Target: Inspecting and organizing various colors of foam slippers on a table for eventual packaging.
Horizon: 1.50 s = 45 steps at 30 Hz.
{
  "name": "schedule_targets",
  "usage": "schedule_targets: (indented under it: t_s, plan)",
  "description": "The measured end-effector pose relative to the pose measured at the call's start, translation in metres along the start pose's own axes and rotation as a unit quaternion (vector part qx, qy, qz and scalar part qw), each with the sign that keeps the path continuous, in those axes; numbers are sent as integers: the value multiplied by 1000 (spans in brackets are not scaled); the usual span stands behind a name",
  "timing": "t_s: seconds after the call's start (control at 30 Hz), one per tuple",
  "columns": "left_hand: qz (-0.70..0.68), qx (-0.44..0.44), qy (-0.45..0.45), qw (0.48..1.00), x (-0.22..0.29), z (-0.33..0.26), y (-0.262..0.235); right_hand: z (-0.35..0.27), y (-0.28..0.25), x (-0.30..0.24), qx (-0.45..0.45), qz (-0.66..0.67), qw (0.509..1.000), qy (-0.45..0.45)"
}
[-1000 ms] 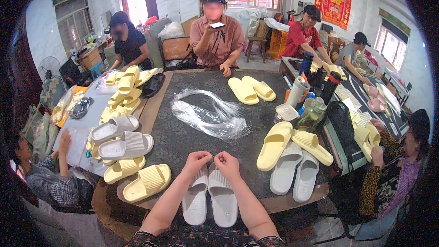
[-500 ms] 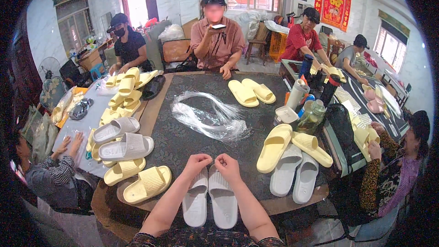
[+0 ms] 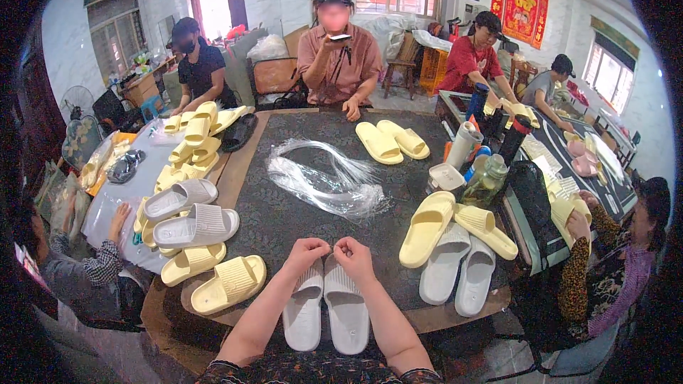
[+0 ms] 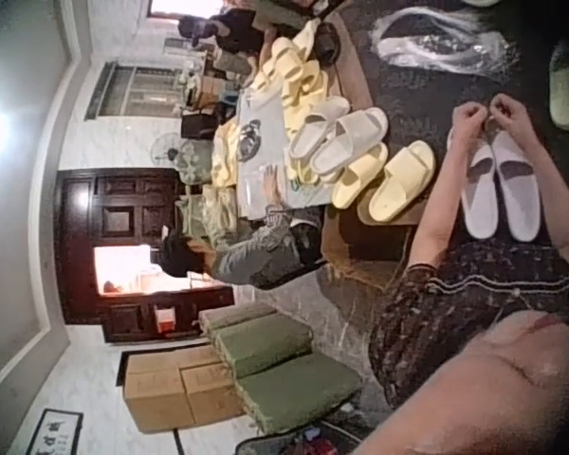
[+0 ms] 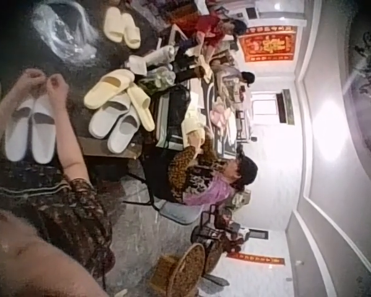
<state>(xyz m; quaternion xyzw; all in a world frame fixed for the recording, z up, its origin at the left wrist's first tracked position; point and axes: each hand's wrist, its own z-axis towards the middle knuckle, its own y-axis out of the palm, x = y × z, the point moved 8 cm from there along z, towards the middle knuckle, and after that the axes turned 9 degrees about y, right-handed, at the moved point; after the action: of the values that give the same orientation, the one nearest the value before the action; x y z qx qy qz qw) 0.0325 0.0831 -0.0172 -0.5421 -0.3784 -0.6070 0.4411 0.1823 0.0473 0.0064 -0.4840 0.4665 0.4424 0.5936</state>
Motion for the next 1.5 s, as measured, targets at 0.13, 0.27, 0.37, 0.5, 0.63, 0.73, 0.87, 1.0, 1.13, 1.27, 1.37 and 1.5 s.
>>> schedule_targets:
  t_s: [0.13, 0.27, 0.37, 0.5, 0.63, 0.73, 0.87, 1.0, 1.13, 1.27, 1.37, 1.5]
  plan:
    - [-15, -21, 1, 1000, 3, -2, 5, -1, 3, 1, -17, -3, 999, 29]
    - [-8, -16, -13, 1000, 4, -3, 4, -2, 1, -2, -10, -12, 1000, 17]
    - [6, -15, -6, 1000, 4, -1, 2, -2, 1, -3, -11, -17, 1000, 14]
    - [25, -18, -1, 1000, 5, -1, 1, -1, 1, -7, -1, -21, 1000, 12]
    - [49, -1, 7, 999, 5, 0, -3, 2, 3, 6, -9, 3, 1000, 26]
    - [33, -28, -15, 999, 5, -1, 3, -2, 0, -5, -3, 9, 1000, 16]
    - [9, -18, 7, 1000, 19, -6, 7, -2, -1, -2, -4, -20, 999, 25]
    - [8, -13, -24, 1000, 10, -5, 1, -2, 6, -1, -19, -15, 1000, 13]
    - [-42, 38, 26, 998, 9, 3, -4, -5, -2, -13, 8, 0, 1000, 0]
    - [-40, 121, 73, 989, -1, 10, -20, -9, -12, -41, 80, -110, 988, -72]
    - [-66, 168, 27, 983, -17, 13, -31, -28, -15, -79, 92, -149, 979, -103]
    - [-104, 189, 49, 975, -15, 7, -38, -70, 2, -71, -105, -245, 961, 72]
